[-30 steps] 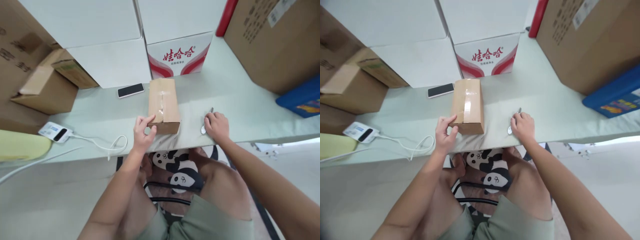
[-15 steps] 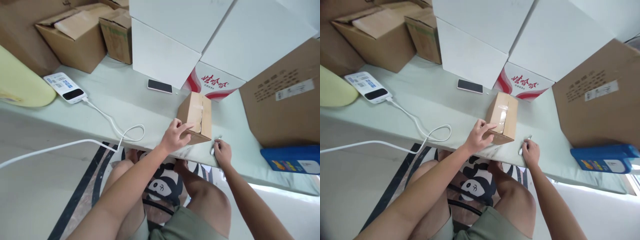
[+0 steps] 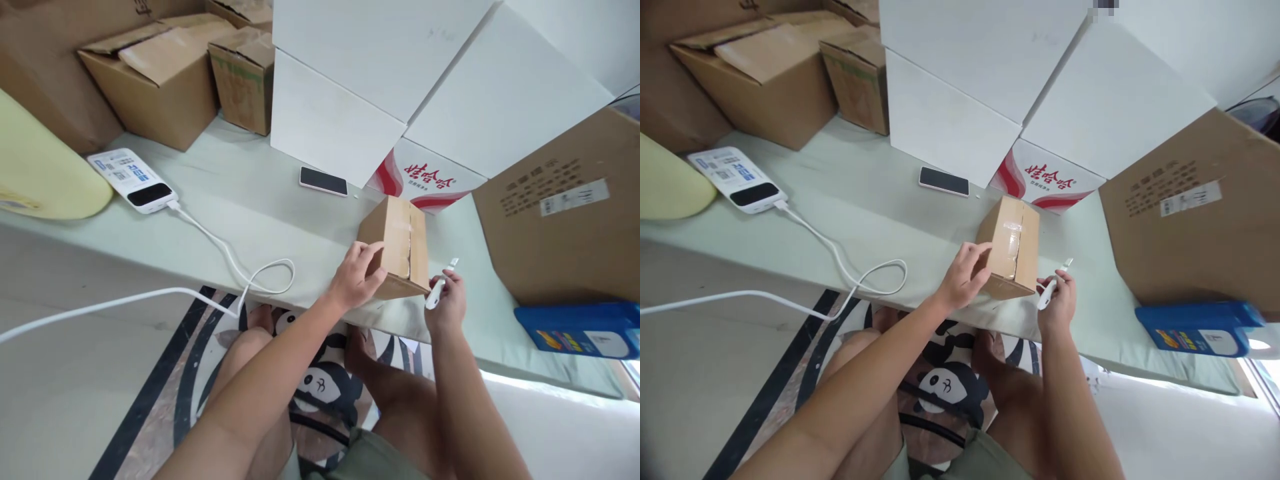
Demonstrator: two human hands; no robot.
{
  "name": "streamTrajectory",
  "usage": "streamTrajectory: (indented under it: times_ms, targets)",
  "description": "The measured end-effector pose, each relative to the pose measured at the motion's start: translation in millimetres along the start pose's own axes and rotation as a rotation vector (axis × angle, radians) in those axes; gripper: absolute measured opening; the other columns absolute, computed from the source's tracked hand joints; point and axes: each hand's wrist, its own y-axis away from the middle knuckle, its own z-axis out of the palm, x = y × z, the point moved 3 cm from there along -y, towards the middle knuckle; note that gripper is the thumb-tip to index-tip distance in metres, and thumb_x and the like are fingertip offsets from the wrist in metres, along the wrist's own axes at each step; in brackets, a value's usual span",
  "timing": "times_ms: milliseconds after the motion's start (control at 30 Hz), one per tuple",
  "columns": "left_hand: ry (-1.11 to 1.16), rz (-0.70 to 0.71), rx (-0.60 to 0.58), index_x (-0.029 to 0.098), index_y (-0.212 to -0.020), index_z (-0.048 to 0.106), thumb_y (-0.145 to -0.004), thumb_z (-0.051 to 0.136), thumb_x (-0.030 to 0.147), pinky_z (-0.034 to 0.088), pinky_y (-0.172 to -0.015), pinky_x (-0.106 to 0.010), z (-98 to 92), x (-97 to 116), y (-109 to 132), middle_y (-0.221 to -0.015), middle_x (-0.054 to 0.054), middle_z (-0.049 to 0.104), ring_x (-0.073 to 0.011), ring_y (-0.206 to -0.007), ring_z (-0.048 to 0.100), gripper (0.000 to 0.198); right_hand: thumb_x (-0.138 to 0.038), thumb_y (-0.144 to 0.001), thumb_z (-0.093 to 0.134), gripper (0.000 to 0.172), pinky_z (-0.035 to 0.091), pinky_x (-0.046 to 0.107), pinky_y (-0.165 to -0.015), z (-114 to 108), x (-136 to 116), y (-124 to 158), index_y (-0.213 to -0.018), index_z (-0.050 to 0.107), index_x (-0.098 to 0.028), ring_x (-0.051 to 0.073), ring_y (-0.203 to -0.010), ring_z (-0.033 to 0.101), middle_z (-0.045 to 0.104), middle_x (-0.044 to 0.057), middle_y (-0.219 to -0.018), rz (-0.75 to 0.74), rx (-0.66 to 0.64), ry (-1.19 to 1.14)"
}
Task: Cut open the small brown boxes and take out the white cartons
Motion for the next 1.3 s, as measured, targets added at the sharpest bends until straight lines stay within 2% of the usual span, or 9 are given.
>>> streamTrajectory:
  times_ms: [133, 233, 400, 567, 733, 833, 1000, 1167, 1300]
  targets:
    - [0.08, -0.129, 0.018, 0.023, -0.149, 0.049, -0.102, 0.041, 0.047, 0.047, -0.119, -0.05, -0.1, -15, -7, -0.146, -0.014, 0.057, -0.0292, -0.136, 0.056, 0.053, -0.06, -0.079, 0.06, 0.043, 0.054, 0.031, -0.071, 36, 2, 17, -0.105, 0.051, -0.028, 0.016, -0.077, 0.064, 0.061, -0.003, -0.09, 0.069, -0.045, -0.233]
    - [0.126, -0.167, -0.052, 0.026, -0.159, 0.037, -0.105, 0.032, 0.05, 0.028, -0.133, -0.05, 6.1, -26, -12, -0.169, -0.01, 0.039, -0.0275, -0.158, 0.035, 0.059, -0.051, -0.074, 0.073, 0.045, 0.055, 0.03, -0.08, 53, 0, 25, -0.108, 0.058, -0.027, 0.016, -0.086, 0.065, 0.067, -0.002, -0.1, 0.098, -0.114, -0.4]
    - [0.142, -0.125, -0.129, 0.031, -0.167, 0.015, -0.106, 0.024, 0.058, 0.015, -0.137, -0.05, 28.1, -33, -6, -0.18, -0.005, 0.012, -0.0244, -0.168, 0.01, 0.067, -0.068, -0.082, 0.061, 0.058, 0.055, 0.041, -0.101, 47, -2, 31, -0.124, 0.06, -0.029, 0.027, -0.126, 0.064, 0.067, 0.005, -0.135, 0.05, -0.258, -0.445]
    - [-0.01, -0.037, -0.07, 0.032, -0.164, 0.016, -0.1, 0.028, 0.076, 0.028, -0.13, -0.06, 40.9, -15, 31, -0.174, -0.014, 0.021, -0.034, -0.163, 0.021, 0.079, -0.086, -0.072, 0.062, 0.086, 0.053, 0.05, -0.109, 9, 14, 33, -0.138, 0.057, -0.032, 0.035, -0.14, 0.056, 0.06, 0.008, -0.15, -0.028, -0.448, -0.381]
    - [-0.022, 0.009, 0.053, 0.032, -0.135, 0.043, -0.089, 0.04, 0.087, 0.047, -0.111, -0.055, 23.8, -10, 30, -0.14, -0.012, 0.05, -0.0326, -0.138, 0.05, 0.071, -0.08, -0.074, 0.072, 0.081, 0.038, 0.052, -0.124, -22, 21, 38, -0.14, 0.059, -0.034, 0.033, -0.146, 0.051, 0.06, 0.005, -0.151, -0.115, -0.605, -0.331]
    - [-0.058, -0.001, 0.23, 0.034, -0.138, 0.039, -0.081, 0.046, 0.093, 0.047, -0.11, -0.056, 0.7, -24, -3, -0.148, -0.012, 0.046, -0.0342, -0.143, 0.047, 0.082, -0.08, -0.075, 0.072, 0.081, 0.038, 0.053, -0.125, -24, 14, 42, -0.14, 0.059, -0.034, 0.033, -0.145, 0.051, 0.06, 0.006, -0.152, -0.11, -0.625, -0.326]
    - [-0.042, -0.005, 0.224, 0.035, -0.142, 0.038, -0.081, 0.042, 0.096, 0.052, -0.108, -0.053, -28.2, -33, -46, -0.16, -0.01, 0.044, -0.0316, -0.148, 0.046, 0.087, -0.077, -0.077, 0.074, 0.074, 0.047, 0.048, -0.116, -12, 0, 44, -0.136, 0.064, -0.034, 0.032, -0.136, 0.059, 0.066, 0.005, -0.145, -0.096, -0.754, -0.357]
    - [-0.04, -0.03, 0.192, 0.028, -0.13, 0.05, -0.083, 0.06, 0.084, 0.06, -0.091, -0.045, -34.5, -31, -43, -0.128, -0.01, 0.065, -0.0254, -0.109, 0.066, 0.074, -0.079, -0.076, 0.072, 0.073, 0.049, 0.049, -0.114, 1, 2, 47, -0.132, 0.066, -0.033, 0.033, -0.133, 0.061, 0.066, 0.006, -0.144, -0.085, -0.849, -0.383]
    - [-0.104, -0.042, 0.259, 0.033, -0.129, 0.051, -0.087, 0.054, 0.083, 0.059, -0.078, -0.038, -30.8, -32, -32, -0.115, -0.007, 0.065, -0.0224, -0.096, 0.067, 0.065, -0.073, -0.084, 0.063, 0.066, 0.054, 0.052, -0.108, -3, 6, 39, -0.138, 0.06, -0.035, 0.034, -0.136, 0.061, 0.062, 0.007, -0.149, -0.083, -0.719, -0.366]
